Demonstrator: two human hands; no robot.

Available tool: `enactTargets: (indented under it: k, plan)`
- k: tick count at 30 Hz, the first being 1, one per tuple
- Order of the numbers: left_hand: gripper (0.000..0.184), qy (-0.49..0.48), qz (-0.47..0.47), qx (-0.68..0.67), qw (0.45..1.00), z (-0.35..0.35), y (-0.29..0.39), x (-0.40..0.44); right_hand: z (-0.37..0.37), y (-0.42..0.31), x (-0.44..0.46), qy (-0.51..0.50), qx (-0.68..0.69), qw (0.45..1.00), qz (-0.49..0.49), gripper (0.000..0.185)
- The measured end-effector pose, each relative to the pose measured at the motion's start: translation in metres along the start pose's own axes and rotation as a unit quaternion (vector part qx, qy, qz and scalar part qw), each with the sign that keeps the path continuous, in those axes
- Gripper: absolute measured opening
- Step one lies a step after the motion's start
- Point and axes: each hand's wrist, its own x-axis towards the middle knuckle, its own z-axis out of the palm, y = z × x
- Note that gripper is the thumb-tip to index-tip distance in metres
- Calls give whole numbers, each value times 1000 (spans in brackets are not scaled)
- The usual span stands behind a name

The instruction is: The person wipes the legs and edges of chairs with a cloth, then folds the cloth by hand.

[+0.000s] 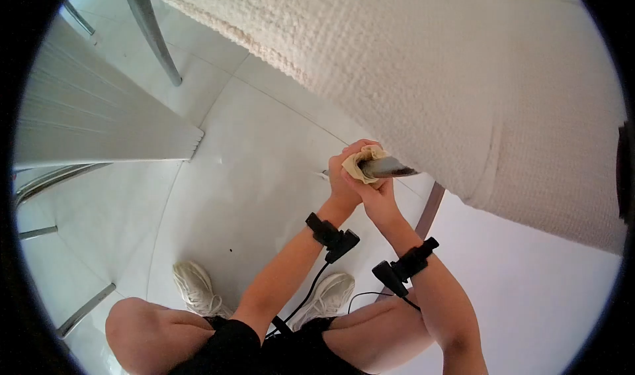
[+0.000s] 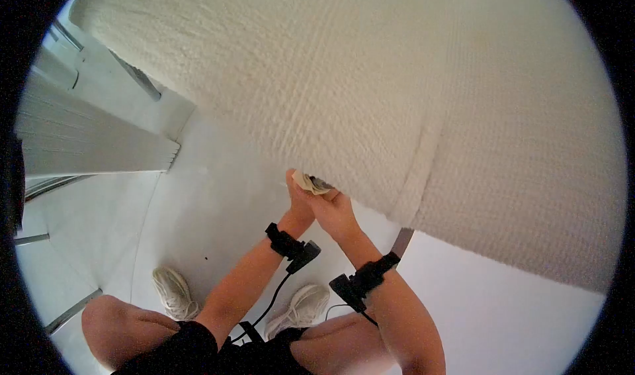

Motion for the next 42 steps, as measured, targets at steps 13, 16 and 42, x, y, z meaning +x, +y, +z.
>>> enactTargets:
  k: [13, 16, 42]
  plan:
    - [38, 15, -87, -60, 994, -22, 1, -4, 3, -2, 21, 4, -120, 991, -51, 48]
    - [37, 81, -75, -127, 986, -9, 6, 3, 16, -29, 10, 20, -86, 991, -102, 42]
    - [36, 143, 36, 19, 989, 2, -3, 19, 8, -29, 6, 44, -94, 984, -145, 46]
